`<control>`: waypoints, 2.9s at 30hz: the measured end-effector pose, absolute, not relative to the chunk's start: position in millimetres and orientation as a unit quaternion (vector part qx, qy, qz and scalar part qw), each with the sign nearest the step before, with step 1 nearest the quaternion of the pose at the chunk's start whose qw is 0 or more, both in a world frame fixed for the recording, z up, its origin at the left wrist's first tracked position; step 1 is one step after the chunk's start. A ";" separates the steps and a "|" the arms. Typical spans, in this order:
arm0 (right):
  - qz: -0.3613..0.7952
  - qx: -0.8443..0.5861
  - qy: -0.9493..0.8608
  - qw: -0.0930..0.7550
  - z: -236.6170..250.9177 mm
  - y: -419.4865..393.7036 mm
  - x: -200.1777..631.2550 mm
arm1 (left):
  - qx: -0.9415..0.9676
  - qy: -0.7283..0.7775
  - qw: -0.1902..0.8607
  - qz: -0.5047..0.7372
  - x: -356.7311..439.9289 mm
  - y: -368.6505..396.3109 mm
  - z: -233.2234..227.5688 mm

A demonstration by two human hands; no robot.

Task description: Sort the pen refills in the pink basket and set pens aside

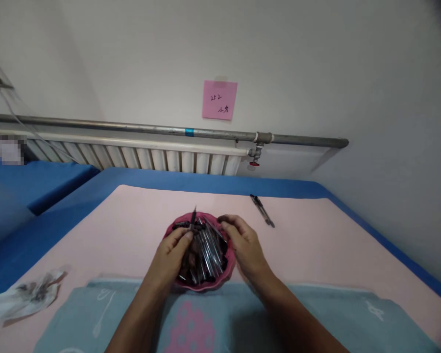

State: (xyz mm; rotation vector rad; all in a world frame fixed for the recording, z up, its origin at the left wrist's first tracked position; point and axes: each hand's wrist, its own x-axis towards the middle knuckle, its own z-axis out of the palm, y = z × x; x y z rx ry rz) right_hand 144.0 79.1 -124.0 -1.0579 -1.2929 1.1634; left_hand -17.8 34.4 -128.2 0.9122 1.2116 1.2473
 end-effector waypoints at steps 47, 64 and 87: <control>0.451 -0.469 -0.697 0.301 -83.6 61.4 152.8 | 0.233 0.403 0.651 0.599 -21.2 35.2 -118.8; 0.493 -0.453 -0.630 0.392 -98.7 56.1 134.7 | 0.225 0.383 0.633 0.634 -12.9 35.6 -119.2; 0.403 -0.460 -0.674 0.416 -101.7 49.3 131.2 | 0.210 0.392 0.628 0.639 -10.1 34.7 -118.2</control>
